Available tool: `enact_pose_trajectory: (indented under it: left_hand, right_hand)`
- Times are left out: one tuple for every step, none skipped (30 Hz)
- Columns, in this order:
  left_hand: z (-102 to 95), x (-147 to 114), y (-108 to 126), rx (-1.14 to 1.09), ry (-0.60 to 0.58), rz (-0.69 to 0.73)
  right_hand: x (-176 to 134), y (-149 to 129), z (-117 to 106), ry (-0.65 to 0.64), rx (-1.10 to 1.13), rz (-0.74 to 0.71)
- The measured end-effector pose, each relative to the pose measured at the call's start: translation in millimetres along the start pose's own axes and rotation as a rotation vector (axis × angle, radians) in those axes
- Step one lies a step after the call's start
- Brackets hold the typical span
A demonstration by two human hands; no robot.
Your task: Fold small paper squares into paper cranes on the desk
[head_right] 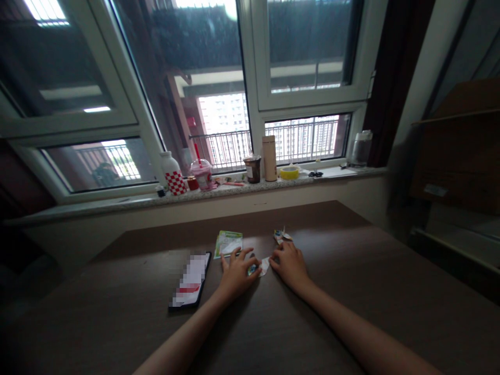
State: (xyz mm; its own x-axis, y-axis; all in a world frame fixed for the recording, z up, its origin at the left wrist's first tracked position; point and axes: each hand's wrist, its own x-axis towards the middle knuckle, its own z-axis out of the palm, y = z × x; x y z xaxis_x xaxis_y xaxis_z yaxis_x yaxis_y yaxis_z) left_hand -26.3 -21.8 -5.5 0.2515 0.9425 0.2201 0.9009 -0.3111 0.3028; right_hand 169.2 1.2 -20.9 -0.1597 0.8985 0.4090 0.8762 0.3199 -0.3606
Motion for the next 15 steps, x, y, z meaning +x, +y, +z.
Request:
enact_pose_trajectory:
  left_hand:
    - [-0.2, -0.1, 0.3, 0.006, -0.002, -0.002]
    - [-0.5, -0.2, 0.7, 0.011, -0.007, -0.004]
    - [-0.9, -0.3, 1.0, 0.017, -0.013, -0.007]
    - [-1.2, -0.3, 1.3, 0.022, -0.019, -0.010]
    - [-1.4, -0.3, 1.5, 0.027, -0.023, -0.014]
    - [-1.5, -0.3, 1.6, 0.030, -0.024, -0.017]
    - [-1.5, -0.3, 1.7, 0.029, -0.023, -0.018]
    - [-1.4, -0.2, 1.7, 0.026, -0.019, -0.017]
    - [-1.4, -0.2, 1.7, 0.023, -0.016, -0.016]
    - [-1.4, -0.1, 1.8, 0.021, -0.015, -0.017]
    - [-1.6, 0.0, 2.0, 0.021, -0.017, -0.019]
    - [-1.9, 0.0, 2.3, 0.024, -0.024, -0.023]
    - [-2.3, 0.0, 2.7, 0.028, -0.031, -0.029]
    - [-2.7, 0.1, 3.1, 0.032, -0.038, -0.035]
    - [-3.2, 0.1, 3.5, 0.035, -0.044, -0.039]
  right_hand:
    - [0.0, -0.5, -0.6, -0.007, 0.001, 0.011]
    - [0.1, -0.9, -1.3, -0.016, 0.002, 0.020]
    - [0.1, -1.3, -2.1, -0.025, 0.004, 0.028]
    - [0.1, -1.7, -3.0, -0.035, 0.007, 0.034]
    - [0.0, -2.2, -3.8, -0.045, 0.008, 0.041]
    - [-0.2, -2.7, -4.5, -0.053, 0.010, 0.049]
    - [-0.4, -3.3, -5.1, -0.060, 0.013, 0.056]
    - [-0.8, -3.9, -5.6, -0.066, 0.016, 0.063]
    - [-1.2, -4.5, -6.0, -0.069, 0.019, 0.069]
    - [-1.8, -5.0, -6.2, -0.071, 0.020, 0.072]
    - [-2.3, -5.4, -6.3, -0.073, 0.020, 0.073]
    - [-2.9, -5.6, -6.2, -0.074, 0.019, 0.074]
    - [-3.5, -5.6, -6.0, -0.077, 0.019, 0.074]
    - [-4.0, -5.4, -5.6, -0.079, 0.020, 0.073]
    - [-4.5, -4.9, -5.2, -0.083, 0.022, 0.071]
